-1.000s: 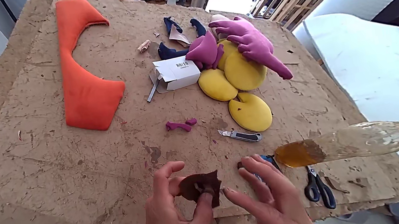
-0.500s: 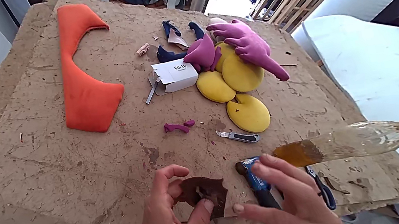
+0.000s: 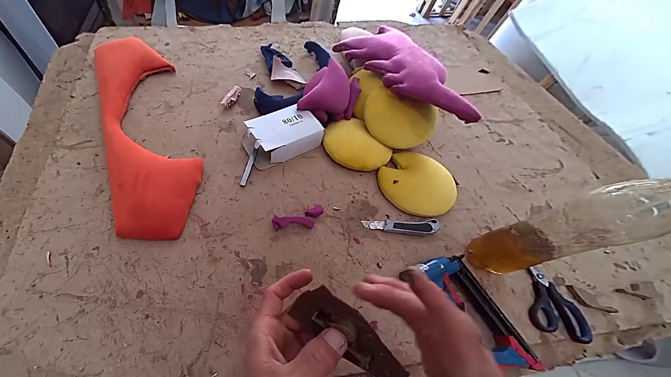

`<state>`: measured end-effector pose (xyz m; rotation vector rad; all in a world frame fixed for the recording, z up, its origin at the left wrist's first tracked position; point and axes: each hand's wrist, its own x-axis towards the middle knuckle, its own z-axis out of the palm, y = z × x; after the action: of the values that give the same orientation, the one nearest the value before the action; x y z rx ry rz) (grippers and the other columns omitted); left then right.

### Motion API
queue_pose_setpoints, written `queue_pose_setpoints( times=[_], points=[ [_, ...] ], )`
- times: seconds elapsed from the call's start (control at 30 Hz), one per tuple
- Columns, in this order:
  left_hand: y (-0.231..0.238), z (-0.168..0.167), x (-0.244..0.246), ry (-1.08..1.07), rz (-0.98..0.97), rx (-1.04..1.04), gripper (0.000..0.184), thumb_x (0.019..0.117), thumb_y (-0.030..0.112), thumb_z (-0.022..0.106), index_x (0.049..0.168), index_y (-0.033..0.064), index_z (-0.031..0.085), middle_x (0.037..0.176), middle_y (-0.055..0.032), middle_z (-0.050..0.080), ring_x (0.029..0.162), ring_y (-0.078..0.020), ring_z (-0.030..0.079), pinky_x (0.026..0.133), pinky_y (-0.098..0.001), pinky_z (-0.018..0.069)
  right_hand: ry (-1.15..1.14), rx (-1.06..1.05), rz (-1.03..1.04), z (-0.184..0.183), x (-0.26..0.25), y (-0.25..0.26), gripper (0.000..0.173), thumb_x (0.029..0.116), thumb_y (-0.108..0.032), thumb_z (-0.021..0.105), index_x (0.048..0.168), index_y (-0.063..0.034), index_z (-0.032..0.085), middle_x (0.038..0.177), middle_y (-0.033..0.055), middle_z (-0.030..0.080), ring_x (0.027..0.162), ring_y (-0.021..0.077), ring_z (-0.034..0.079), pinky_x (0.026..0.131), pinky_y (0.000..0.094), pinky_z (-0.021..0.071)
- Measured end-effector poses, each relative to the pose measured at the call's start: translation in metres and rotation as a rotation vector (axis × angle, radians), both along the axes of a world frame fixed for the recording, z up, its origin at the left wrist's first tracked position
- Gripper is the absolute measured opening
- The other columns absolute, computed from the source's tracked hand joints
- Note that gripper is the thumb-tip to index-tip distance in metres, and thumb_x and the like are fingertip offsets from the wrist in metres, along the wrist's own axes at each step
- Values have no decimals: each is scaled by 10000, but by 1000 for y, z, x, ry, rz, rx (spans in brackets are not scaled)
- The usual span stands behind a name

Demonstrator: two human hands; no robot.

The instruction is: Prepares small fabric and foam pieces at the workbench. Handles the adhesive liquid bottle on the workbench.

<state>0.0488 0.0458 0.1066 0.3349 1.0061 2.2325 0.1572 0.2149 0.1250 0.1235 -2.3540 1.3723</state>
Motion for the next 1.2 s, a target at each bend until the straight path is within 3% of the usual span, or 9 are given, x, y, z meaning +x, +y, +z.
queue_pose_setpoints(
  times=[0.1,0.2,0.4,0.57,0.87,0.97,1.03,1.1,1.2],
  points=[
    [8,6,3,-231,-1,74,568,943,-2,632,1449,21,375,1146,-208,669,972,-250,723,908,-423,600,113,-30,-109,-14,-17,-22,1021,811,-255,824,1618,-292,199,1398,17,634,1328,247,587,1124,485,515],
    [14,8,5,-329,42,54,552,935,-18,618,1434,27,388,1118,-230,664,954,-261,720,879,-413,604,231,-54,-235,-23,-28,-30,981,808,-125,829,1596,-294,271,1283,2,695,1197,215,675,1021,415,599],
    [15,16,4,-416,75,7,512,938,3,624,1406,4,417,1101,-246,671,933,-272,725,870,-409,607,223,-39,-277,-27,-30,-27,960,822,-159,826,1598,-293,277,1229,-22,714,1149,163,693,996,361,608],
    [17,16,5,-383,104,-60,569,897,-73,628,1416,-4,402,1122,-241,671,958,-267,719,900,-408,596,222,2,-258,-22,-30,-21,949,817,-139,823,1587,-278,286,1188,-50,732,1109,133,708,968,325,615],
    [16,15,5,-319,158,-170,593,819,-83,658,1373,-1,463,986,-214,693,867,-241,715,830,-386,604,323,167,-290,-25,-32,-26,860,838,-118,793,1558,-257,343,1128,-47,762,1008,122,743,872,296,650],
    [7,4,3,-189,88,-123,608,870,72,660,1424,-11,421,1071,-213,699,956,-255,712,885,-416,586,284,132,-295,-24,-31,-25,868,831,-124,807,1554,-261,347,1104,-51,765,982,122,749,846,296,660],
    [-4,-8,0,38,39,-53,705,903,314,669,1462,-22,402,1168,-184,691,1049,-250,696,923,-445,573,234,42,-309,-19,-28,-25,918,819,-139,833,1573,-263,324,1102,-56,764,967,121,750,835,298,661],
    [-13,-18,-3,332,44,-108,739,926,457,689,1451,-3,445,1254,-158,663,1118,-247,673,936,-440,584,190,-58,-301,-13,-24,-25,953,820,-144,847,1587,-240,291,1108,-52,764,975,126,750,856,296,655],
    [-19,-17,-5,539,54,-136,636,924,282,768,1416,-11,490,1260,-159,665,1141,-246,677,983,-430,592,141,-149,-262,-5,-18,-31,993,813,-108,858,1597,-216,258,1104,-34,766,980,144,752,872,303,652]
  ],
)
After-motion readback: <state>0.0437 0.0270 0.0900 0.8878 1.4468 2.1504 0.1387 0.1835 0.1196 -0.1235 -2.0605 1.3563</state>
